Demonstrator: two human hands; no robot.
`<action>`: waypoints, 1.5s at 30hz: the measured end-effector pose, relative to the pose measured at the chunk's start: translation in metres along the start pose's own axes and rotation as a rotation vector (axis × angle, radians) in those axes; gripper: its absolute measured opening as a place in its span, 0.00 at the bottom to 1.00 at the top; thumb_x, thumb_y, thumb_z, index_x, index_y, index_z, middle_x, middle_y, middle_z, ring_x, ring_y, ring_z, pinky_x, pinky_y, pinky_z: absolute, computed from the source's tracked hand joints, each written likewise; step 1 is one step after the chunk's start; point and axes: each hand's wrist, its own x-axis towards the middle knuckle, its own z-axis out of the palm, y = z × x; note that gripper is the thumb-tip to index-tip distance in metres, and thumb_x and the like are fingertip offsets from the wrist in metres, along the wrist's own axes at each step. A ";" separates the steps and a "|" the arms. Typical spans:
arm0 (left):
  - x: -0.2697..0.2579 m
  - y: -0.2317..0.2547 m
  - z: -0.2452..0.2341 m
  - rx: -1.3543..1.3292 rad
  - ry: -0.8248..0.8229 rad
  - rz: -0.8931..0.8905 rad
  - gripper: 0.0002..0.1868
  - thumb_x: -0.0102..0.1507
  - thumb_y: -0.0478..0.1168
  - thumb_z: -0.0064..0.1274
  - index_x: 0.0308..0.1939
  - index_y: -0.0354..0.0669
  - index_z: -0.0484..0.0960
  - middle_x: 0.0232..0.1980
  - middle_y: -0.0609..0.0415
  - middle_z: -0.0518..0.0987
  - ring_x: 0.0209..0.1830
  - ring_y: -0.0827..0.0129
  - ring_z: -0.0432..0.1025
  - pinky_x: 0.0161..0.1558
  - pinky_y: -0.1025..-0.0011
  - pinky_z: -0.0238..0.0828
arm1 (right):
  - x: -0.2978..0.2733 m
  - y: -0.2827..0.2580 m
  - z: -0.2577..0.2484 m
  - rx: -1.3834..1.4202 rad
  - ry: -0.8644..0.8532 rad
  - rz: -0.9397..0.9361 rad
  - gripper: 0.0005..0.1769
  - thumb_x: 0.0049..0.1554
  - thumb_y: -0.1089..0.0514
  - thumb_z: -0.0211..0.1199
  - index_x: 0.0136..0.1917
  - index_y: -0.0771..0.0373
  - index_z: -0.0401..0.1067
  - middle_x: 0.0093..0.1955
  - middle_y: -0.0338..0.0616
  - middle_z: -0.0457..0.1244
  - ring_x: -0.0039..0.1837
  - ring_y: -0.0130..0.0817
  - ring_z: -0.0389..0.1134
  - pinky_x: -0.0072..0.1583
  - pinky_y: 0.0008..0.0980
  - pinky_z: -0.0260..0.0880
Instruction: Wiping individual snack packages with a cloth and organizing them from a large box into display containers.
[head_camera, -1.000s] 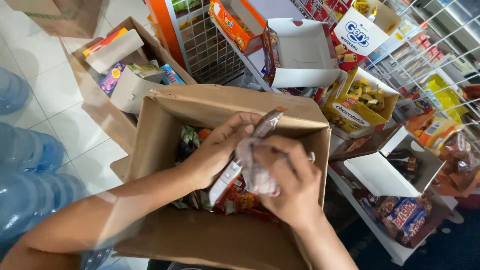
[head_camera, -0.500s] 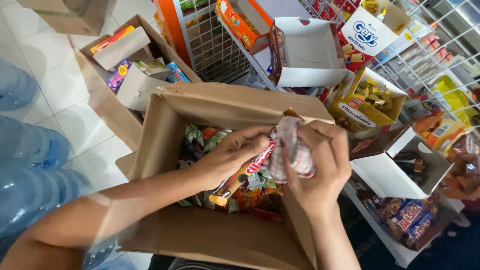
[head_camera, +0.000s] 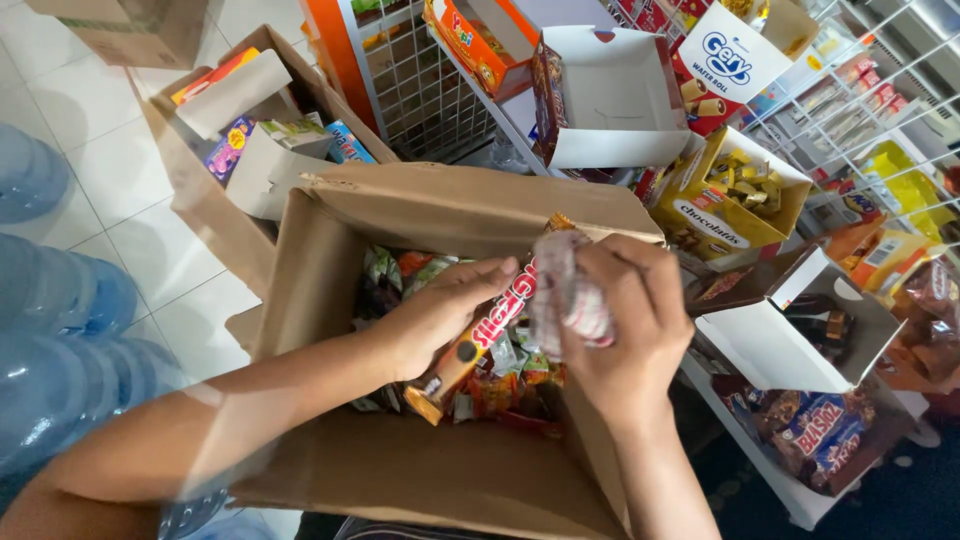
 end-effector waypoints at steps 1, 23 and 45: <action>0.000 -0.004 -0.002 0.002 0.002 0.002 0.20 0.71 0.52 0.47 0.55 0.39 0.80 0.41 0.63 0.81 0.38 0.82 0.73 0.42 0.79 0.71 | 0.000 0.000 0.000 0.002 0.002 -0.001 0.25 0.46 0.68 0.74 0.58 0.60 0.75 0.60 0.43 0.64 0.57 0.43 0.72 0.57 0.38 0.76; 0.005 0.109 0.100 1.451 -0.182 1.263 0.18 0.67 0.50 0.61 0.52 0.42 0.81 0.43 0.55 0.79 0.38 0.70 0.76 0.41 0.71 0.75 | -0.037 0.007 0.038 -0.054 -0.863 -0.296 0.13 0.56 0.56 0.59 0.53 0.55 0.77 0.59 0.52 0.65 0.58 0.50 0.70 0.55 0.49 0.71; 0.240 -0.050 0.235 1.726 -0.465 1.262 0.09 0.66 0.42 0.56 0.41 0.40 0.78 0.36 0.52 0.79 0.27 0.67 0.78 0.25 0.67 0.76 | -0.046 0.000 0.035 -0.212 -0.577 -0.477 0.25 0.47 0.55 0.59 0.58 0.59 0.78 0.65 0.49 0.66 0.70 0.47 0.65 0.70 0.53 0.62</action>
